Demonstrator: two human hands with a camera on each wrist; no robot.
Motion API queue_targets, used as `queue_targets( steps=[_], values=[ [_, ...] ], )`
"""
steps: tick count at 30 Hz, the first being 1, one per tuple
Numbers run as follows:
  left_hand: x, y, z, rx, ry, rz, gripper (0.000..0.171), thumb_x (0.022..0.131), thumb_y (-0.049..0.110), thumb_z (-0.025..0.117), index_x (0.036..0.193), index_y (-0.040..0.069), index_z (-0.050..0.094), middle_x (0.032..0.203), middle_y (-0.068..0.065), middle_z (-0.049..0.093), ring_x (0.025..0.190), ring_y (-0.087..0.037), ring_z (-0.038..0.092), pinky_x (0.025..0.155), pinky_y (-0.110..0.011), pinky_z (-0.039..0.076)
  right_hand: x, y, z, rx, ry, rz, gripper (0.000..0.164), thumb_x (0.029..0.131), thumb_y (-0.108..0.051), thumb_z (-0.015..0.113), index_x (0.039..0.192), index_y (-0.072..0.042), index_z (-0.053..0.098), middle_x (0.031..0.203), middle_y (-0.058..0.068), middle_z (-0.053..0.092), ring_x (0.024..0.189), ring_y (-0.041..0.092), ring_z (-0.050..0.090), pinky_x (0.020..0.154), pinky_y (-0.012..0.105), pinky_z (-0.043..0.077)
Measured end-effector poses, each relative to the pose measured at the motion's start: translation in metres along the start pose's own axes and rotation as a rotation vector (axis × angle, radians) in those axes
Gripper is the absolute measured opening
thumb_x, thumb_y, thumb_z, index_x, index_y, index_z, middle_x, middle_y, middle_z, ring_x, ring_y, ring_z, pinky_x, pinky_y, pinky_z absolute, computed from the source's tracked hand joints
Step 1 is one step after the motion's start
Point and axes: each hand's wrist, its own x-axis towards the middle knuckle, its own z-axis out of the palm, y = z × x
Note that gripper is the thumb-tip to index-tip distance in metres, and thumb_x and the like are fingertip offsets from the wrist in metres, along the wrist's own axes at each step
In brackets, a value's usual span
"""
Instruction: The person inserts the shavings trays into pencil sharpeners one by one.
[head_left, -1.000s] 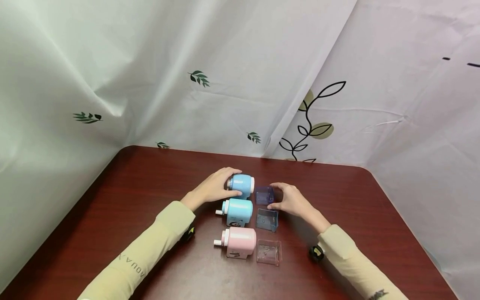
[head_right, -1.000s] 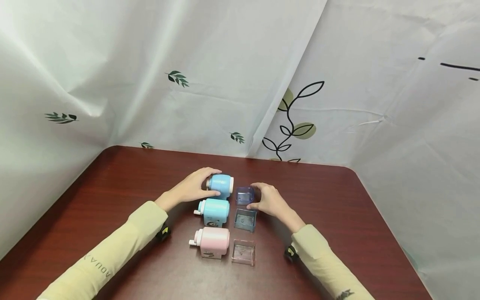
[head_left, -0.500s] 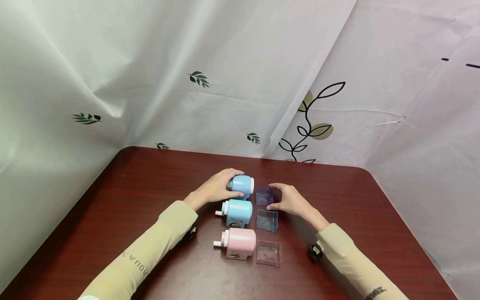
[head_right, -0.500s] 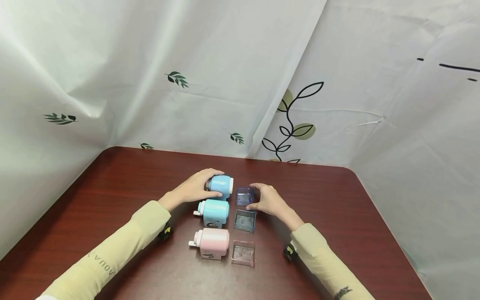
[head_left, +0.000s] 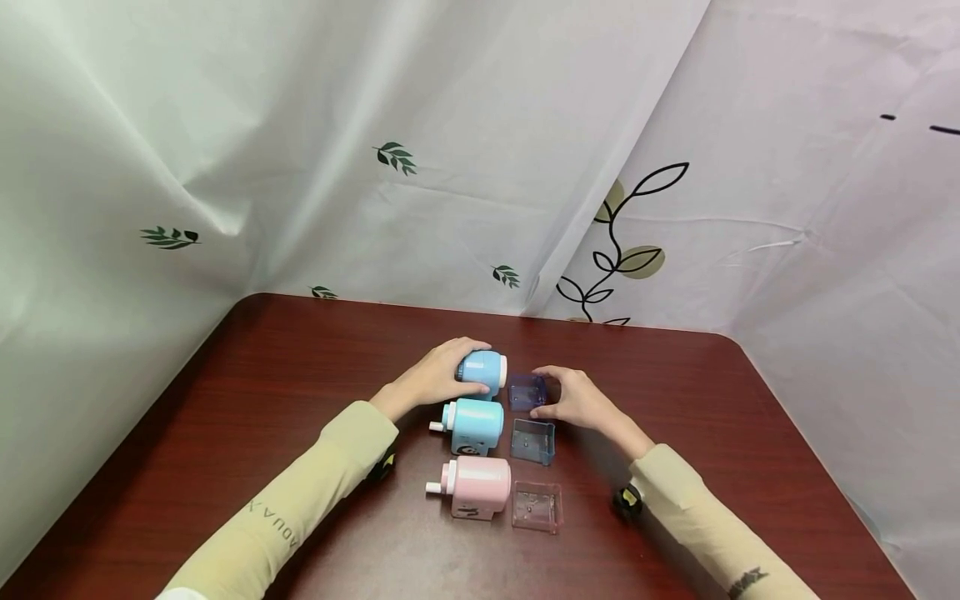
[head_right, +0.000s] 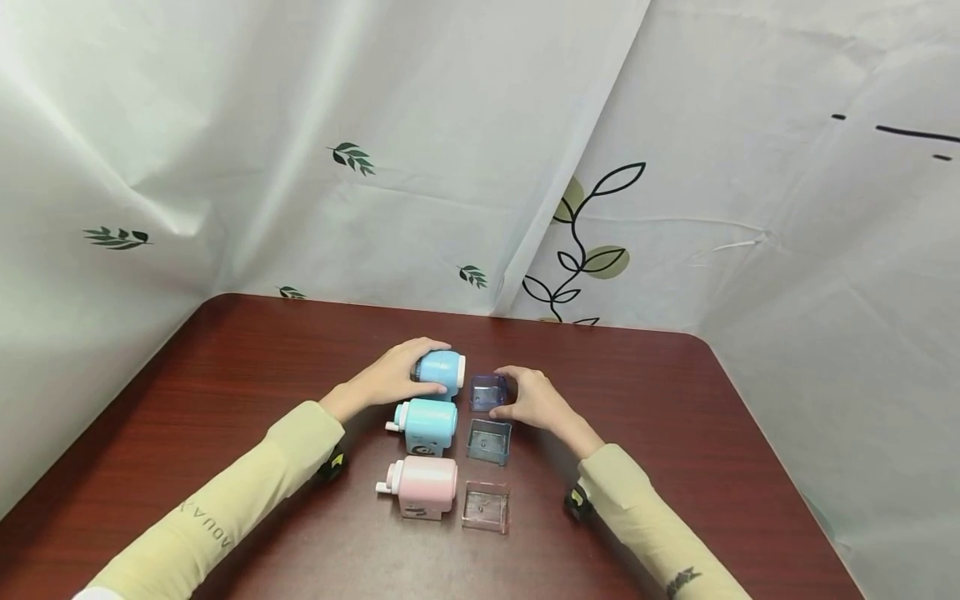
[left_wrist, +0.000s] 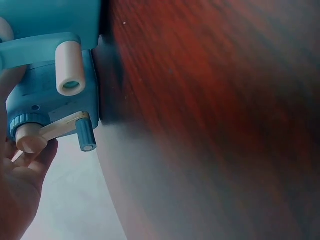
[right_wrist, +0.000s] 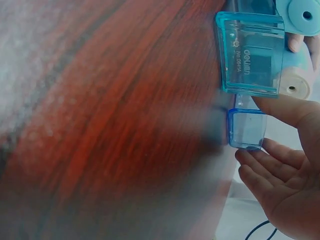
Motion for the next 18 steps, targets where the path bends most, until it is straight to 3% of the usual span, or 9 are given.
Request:
queue_targets(
  steps=[10, 18],
  values=[
    [-0.0002, -0.0035, 0.0026, -0.007, 0.003, -0.010, 0.069, 0.075, 0.050, 0.068, 0.131, 0.016, 0.046, 0.123, -0.003, 0.052, 0.105, -0.013, 0.047, 0.088, -0.038, 0.043, 0.0025, 0.0001, 0.0017, -0.012, 0.011, -0.009, 0.062, 0.067, -0.027, 0.080, 0.120, -0.003, 0.056, 0.115, 0.013, 0.060, 0.096, 0.020, 0.057, 0.081, 0.041, 0.049],
    [-0.0010, -0.0013, 0.0028, -0.018, 0.030, -0.006, 0.069, 0.075, 0.047, 0.069, 0.130, 0.012, 0.049, 0.122, -0.006, 0.054, 0.103, -0.016, 0.050, 0.086, -0.040, 0.045, 0.0029, 0.0019, 0.0031, -0.039, 0.033, -0.002, 0.054, 0.068, -0.028, 0.079, 0.114, -0.006, 0.060, 0.104, 0.010, 0.063, 0.084, 0.015, 0.056, 0.073, 0.035, 0.050]
  ],
)
